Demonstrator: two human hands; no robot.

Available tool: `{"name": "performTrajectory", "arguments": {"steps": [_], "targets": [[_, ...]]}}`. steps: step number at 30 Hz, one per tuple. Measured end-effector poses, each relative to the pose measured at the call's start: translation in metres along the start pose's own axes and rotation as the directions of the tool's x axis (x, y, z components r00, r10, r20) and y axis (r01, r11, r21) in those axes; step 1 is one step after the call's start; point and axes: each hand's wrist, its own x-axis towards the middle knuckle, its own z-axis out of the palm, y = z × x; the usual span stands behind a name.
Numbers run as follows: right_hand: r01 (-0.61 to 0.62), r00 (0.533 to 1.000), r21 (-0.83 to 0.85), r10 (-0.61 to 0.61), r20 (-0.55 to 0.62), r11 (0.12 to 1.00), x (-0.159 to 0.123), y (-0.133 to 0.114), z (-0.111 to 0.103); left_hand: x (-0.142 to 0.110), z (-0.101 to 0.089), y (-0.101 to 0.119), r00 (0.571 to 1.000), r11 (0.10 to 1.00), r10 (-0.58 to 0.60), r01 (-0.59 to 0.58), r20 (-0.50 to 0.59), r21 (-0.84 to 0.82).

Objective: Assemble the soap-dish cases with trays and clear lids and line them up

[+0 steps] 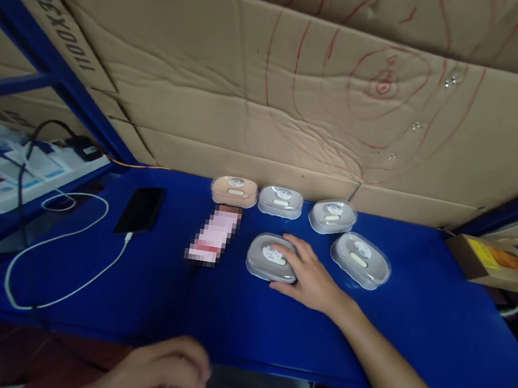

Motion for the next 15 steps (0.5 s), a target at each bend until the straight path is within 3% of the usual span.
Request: {"name": "performTrajectory", "arguments": {"steps": [2, 6, 10, 15], "targets": [[0.016, 1.0, 0.012, -0.016, 0.01, 1.0, 0.002, 0.001, -0.002, 0.013, -0.025, 0.003, 0.995, 0.99, 0.093, -0.087, -0.044, 0.113], [0.057, 0.998, 0.027, -0.057, 0.002, 0.998, 0.003, 0.003, -0.004, 0.079, -0.058, -0.015, 0.988, 0.915, 0.12, -0.072, -0.098, 0.397], [0.086, 0.996, 0.05, -0.087, 0.013, 0.995, 0.001, 0.0, -0.002, 0.128, -0.057, -0.032, 0.995, 0.916, 0.098, -0.104, 0.036, 0.389], [0.112, 0.993, 0.092, -0.116, 0.037, 0.989, -0.004, -0.003, 0.002, 0.128, -0.043, -0.05, 0.982, 0.915, 0.103, -0.155, 0.156, 0.373]]}}
